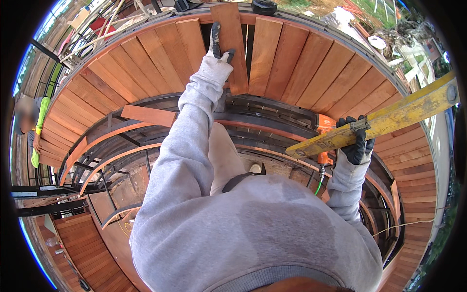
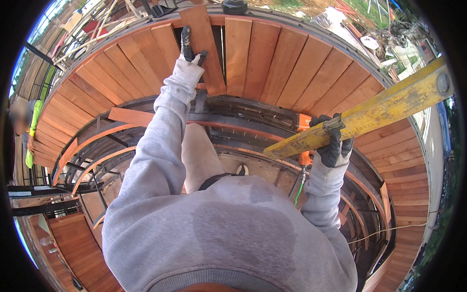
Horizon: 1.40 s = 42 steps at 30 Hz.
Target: The person measures a gap in a curved wooden structure with a tape measure, then uses a nail gun to fasten wooden planks into place. The person also uses a level to ensure alignment and a nail gun to secure the planks.
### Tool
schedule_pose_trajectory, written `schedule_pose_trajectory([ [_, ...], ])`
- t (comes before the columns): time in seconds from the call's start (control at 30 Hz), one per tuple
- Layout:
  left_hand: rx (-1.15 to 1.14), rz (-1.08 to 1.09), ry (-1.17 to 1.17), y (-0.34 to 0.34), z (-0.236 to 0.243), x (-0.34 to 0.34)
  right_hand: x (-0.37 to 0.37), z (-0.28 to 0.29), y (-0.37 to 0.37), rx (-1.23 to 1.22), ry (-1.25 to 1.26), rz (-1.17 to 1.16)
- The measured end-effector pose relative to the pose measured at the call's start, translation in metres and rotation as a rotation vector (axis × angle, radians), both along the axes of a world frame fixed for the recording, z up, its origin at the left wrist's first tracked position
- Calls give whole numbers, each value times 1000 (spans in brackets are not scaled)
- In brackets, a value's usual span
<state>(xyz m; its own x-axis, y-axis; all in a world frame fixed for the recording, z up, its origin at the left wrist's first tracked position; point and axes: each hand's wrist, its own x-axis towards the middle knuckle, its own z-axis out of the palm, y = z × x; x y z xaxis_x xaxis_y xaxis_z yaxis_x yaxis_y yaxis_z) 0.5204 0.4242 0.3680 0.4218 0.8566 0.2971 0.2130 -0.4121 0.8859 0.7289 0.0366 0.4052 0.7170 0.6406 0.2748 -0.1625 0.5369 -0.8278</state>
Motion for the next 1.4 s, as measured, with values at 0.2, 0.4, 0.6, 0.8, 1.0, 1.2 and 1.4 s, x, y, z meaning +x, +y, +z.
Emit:
schedule_pose_trajectory([
  [0.2, 0, 71, 0, -9, -27, 15, -12, 8, 7, -111, -146, -32],
  [0.4, -340, 217, 64, -48, 11, 24, -1, -2, 4, -108, -71, -10],
  [0.6, -106, 50, -162, -24, -8, 32, 6, -14, 10, -101, -126, 47],
  [0.8, -23, 17, -89, -15, -12, 28, -1, -12, 14, -171, -91, 18],
  [1.0, -36, -54, 138, -15, -14, 19, -5, -26, 28, -182, -67, 48],
  [1.2, -180, -68, 649, 6, -75, 19, -35, -7, 47, -247, -64, 98],
  [1.4, -220, -148, 586, 0, -78, 25, -36, -1, 43, -255, -90, 69],
])
